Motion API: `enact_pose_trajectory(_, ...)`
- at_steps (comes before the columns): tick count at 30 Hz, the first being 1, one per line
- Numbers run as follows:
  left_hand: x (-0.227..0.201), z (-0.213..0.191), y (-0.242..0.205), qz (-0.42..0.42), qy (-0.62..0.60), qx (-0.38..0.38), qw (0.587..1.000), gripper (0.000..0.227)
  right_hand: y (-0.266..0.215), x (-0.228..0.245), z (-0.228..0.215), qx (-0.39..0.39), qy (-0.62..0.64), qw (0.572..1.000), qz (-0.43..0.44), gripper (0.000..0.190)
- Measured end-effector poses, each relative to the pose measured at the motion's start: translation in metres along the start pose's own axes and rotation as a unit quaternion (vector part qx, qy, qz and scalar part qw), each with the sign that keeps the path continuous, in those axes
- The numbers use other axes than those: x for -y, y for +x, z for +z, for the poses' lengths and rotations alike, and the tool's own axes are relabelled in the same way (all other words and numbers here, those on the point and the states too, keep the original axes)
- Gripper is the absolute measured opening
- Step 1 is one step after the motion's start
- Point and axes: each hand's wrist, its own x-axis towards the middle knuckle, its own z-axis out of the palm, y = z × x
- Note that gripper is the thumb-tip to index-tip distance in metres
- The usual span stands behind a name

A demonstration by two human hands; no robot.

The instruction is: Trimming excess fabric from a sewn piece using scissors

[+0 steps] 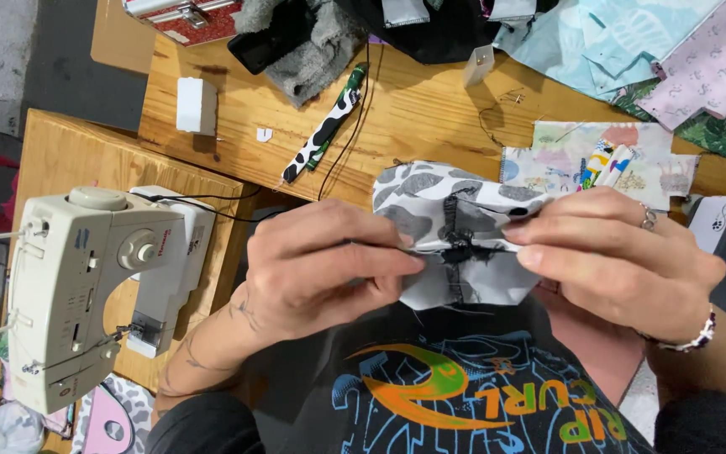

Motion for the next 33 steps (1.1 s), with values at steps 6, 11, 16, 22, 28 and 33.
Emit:
enact_pose_trajectory(6,-0.004,0.010,0.007,-0.117,-0.077,-0.062,0.988,0.027,-0.007,-0.009,-0.001,0.023,-0.001,1.000,0.019,0.015)
enact_pose_trajectory(11,-0.004,0.010,0.003,-0.136,-0.072,-0.048,0.987,0.025,0.003,-0.002,-0.007,0.034,0.024,0.999,0.018,0.014)
enact_pose_trajectory(16,-0.004,0.006,-0.003,-0.092,0.037,0.062,0.993,0.035,0.018,0.011,-0.004,0.012,0.000,1.000,-0.011,0.015)
enact_pose_trajectory(22,-0.007,0.017,0.001,0.000,0.069,0.005,0.998,0.009,0.012,0.005,-0.003,0.011,-0.041,0.994,-0.102,0.015)
enact_pose_trajectory(28,-0.014,0.017,0.001,0.055,0.139,-0.040,0.988,0.023,-0.002,0.016,-0.011,0.054,-0.050,0.993,-0.090,0.008)
enact_pose_trajectory(33,-0.019,0.015,-0.002,0.065,0.165,-0.017,0.984,0.028,-0.004,0.021,-0.014,0.101,-0.025,0.993,-0.051,0.015)
